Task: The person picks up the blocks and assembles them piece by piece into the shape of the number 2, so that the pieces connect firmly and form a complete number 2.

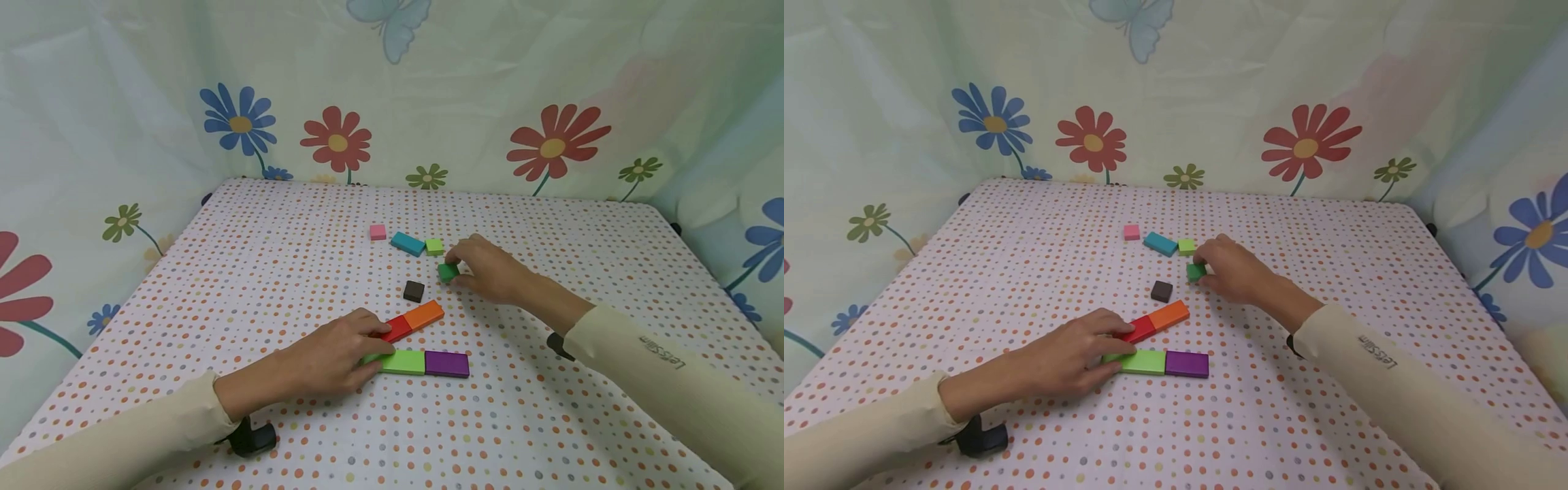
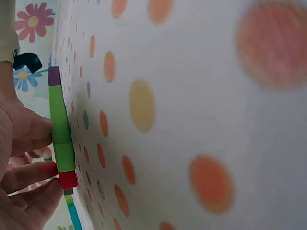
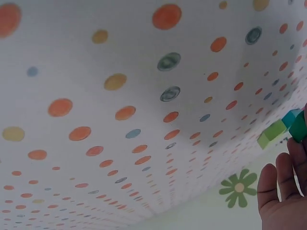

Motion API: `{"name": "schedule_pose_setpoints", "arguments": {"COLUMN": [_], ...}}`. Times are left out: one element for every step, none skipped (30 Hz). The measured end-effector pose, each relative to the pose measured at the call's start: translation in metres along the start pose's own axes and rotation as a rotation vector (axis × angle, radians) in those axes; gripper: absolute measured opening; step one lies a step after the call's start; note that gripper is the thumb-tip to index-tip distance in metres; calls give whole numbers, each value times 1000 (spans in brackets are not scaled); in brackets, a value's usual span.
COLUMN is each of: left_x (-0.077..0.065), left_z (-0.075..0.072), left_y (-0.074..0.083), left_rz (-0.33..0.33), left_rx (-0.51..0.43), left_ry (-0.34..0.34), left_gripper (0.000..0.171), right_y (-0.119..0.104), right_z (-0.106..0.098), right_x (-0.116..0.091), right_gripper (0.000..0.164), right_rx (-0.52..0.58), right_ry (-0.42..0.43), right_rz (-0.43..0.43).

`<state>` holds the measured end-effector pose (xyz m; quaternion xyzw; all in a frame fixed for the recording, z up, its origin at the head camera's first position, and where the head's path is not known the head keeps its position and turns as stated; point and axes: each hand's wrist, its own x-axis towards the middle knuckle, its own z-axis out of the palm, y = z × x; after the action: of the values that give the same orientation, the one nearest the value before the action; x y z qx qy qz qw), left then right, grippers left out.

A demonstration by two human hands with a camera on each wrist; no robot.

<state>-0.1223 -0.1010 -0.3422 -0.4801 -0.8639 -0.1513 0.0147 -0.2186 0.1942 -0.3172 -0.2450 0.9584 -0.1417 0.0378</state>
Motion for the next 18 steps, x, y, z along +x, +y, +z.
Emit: {"name": "schedule_pose_setpoints", "arguments": {"left_x": [0, 0, 0, 0, 0, 0, 0, 0, 0, 0, 0, 0, 0, 0, 0, 0, 0, 0], "left_z": [0, 0, 0, 0, 0, -1, -1, -1, -1, -1, -1, -1, -1, -1, -1, -2, -2, -2], "left_y": [0, 0, 0, 0, 0, 0, 0, 0, 0, 0, 0, 0, 0, 0, 0, 0, 0, 0], "left_rz": [3, 4, 6, 5, 4, 2, 1, 0, 2, 3, 6, 9, 11, 15, 17, 21, 25, 28], "left_rx": [2, 4, 6, 6, 6, 5, 6, 7, 9, 12, 14, 17, 21, 25, 29, 35, 39, 45], "left_ry": [1, 1, 0, -2, -5, -7, -10, -12, -14, -14, -14, -12, -12, -12, -12, -14, -16, -20], "left_gripper": [25, 25, 25, 25, 25, 26, 26, 26, 26, 26, 27, 27, 27, 27, 27, 27, 27, 28], "right_y": [-1, -1, -2, -3, -4, -4, -5, -5, -5, -6, -6, -6, -7, -8, -8, -9, -10, -11], "right_z": [0, -1, -1, -1, -1, -1, -1, 0, 0, 1, 1, 2, 2, 3, 4, 4, 5, 5], "right_x": [-2, -3, -4, -6, -7, -8, -8, -9, -10, -10, -10, -11, -11, -12, -12, -13, -14, -14], "right_gripper": [34, 33, 33, 33, 33, 33, 33, 33, 33, 33, 33, 33, 32, 32, 31, 31, 31, 31], "right_rx": [-3, -5, -5, -5, -5, -4, -5, -6, -5, -4, -2, 0, 2, 3, 5, 4, 3, 1], "right_ry": [4, 7, 10, 11, 11, 11, 10, 8, 7, 4, 1, -1, -2, -3, -3, -4, -2, 0], "right_rz": [-3, -5, -4, -4, -2, 0, 1, 3, 6, 6, 8, 9, 11, 13, 15, 16, 18, 21]}}
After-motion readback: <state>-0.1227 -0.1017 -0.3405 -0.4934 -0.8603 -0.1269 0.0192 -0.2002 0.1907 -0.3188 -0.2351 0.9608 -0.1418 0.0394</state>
